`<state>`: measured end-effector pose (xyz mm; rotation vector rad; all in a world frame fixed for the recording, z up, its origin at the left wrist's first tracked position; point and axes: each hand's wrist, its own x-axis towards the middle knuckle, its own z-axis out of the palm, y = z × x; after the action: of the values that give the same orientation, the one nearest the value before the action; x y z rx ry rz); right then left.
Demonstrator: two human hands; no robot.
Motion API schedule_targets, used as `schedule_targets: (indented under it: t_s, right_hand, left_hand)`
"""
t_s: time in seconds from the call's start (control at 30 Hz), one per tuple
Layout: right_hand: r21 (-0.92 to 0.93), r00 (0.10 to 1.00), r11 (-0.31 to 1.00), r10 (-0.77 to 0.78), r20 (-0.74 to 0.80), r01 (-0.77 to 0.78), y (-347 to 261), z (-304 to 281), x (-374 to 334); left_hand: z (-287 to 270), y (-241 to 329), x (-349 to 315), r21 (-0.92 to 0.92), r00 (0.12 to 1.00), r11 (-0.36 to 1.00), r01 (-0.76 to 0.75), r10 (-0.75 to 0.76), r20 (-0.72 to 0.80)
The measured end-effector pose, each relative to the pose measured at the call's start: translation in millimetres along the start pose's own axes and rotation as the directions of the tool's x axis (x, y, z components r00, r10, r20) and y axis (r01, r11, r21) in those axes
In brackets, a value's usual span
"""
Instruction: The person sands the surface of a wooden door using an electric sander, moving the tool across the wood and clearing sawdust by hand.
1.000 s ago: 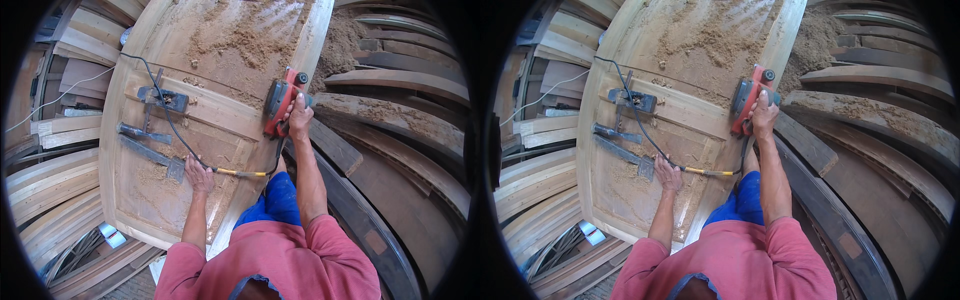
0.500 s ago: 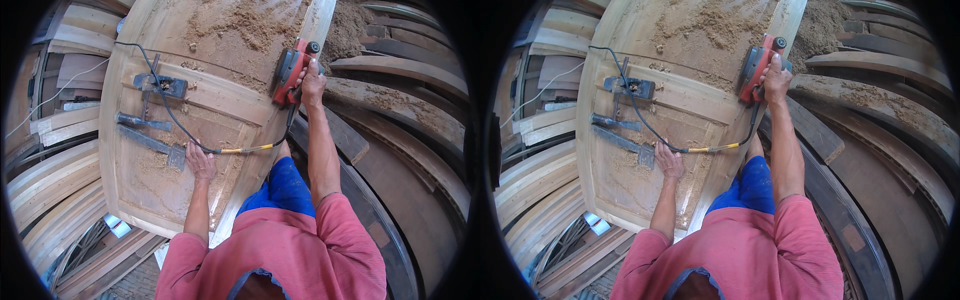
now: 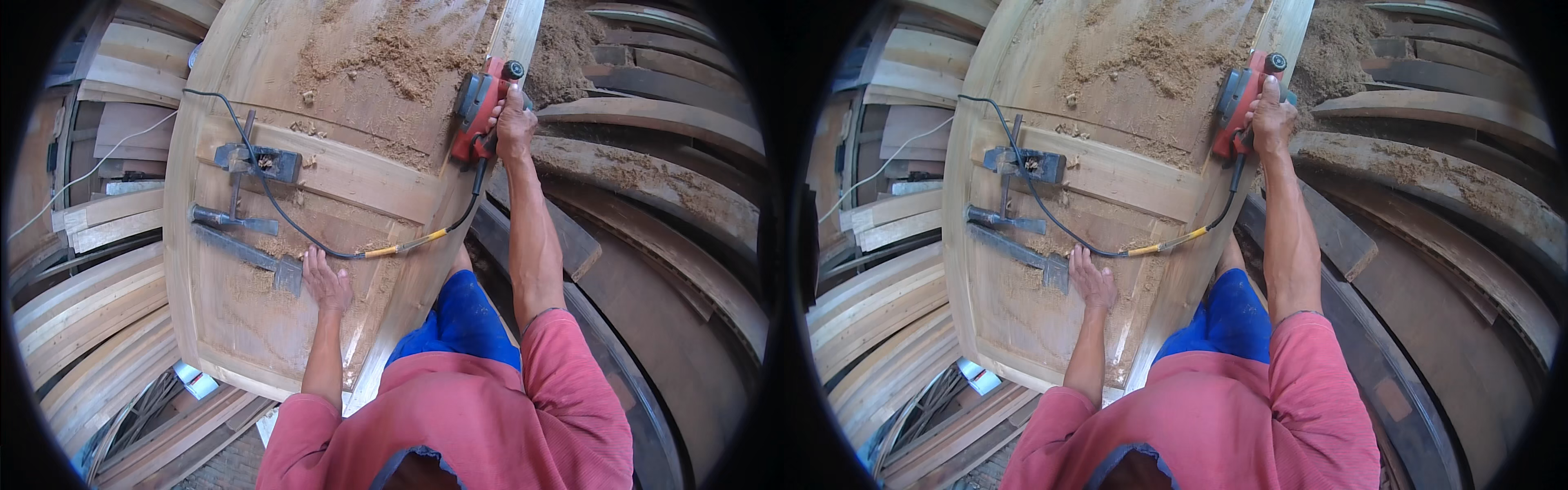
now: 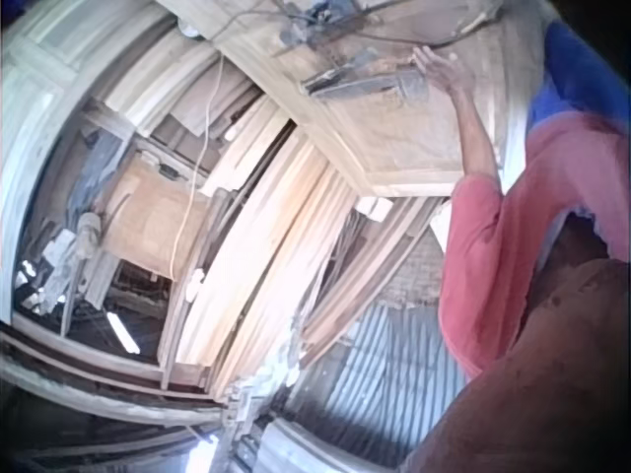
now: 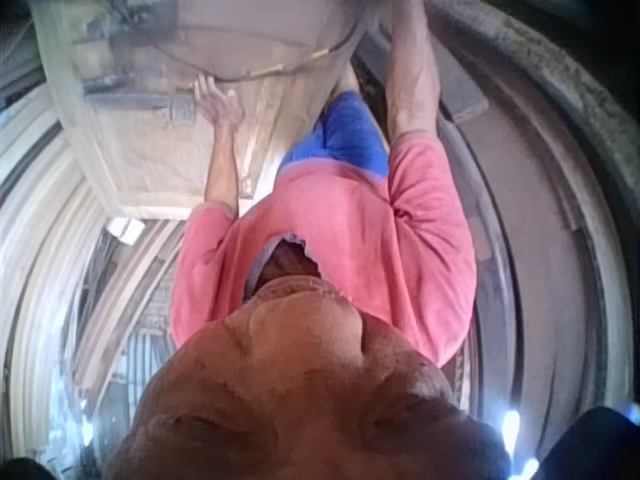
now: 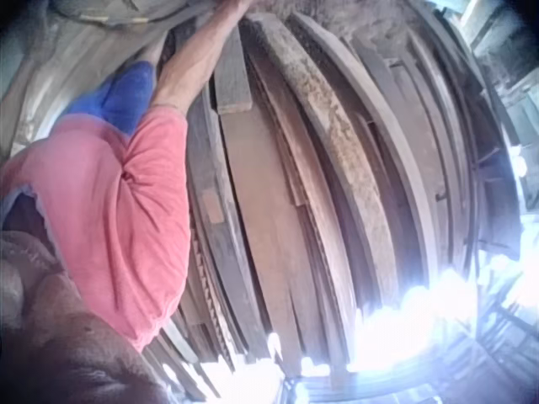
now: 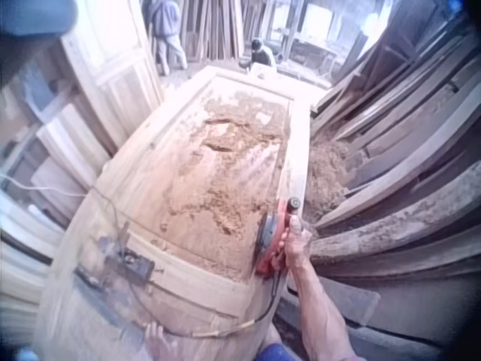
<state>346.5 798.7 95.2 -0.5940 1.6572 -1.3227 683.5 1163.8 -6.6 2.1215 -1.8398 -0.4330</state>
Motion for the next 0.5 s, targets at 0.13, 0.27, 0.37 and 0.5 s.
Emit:
schedule_targets:
  t_s: [0.13,0.27,0.37,0.5]
  right_hand:
    - [-0.015,1.0,1.0,-0.004,-0.005,0.004,-1.7,1.4,13.7]
    - [-0.029,0.999,0.998,-0.046,0.027,0.047,-8.4,3.7,26.9]
    - [-0.063,0.999,0.997,-0.036,-0.014,0.035,-14.7,7.8,37.9]
    - [-0.059,0.999,0.997,-0.044,-0.012,0.043,-19.9,11.1,52.9]
  left_hand:
    - [-1.2,3.9,2.2,-0.002,1.0,1.0,0.007,-0.007,0.0]
    - [-4.1,7.4,3.1,-0.024,1.0,0.999,0.03,-0.03,0.003]
    - [-3.8,6.5,2.2,-0.012,0.999,0.999,0.037,-0.037,0.011]
    - [-3.8,6.6,2.7,0.0,0.999,0.999,0.041,-0.041,0.025]
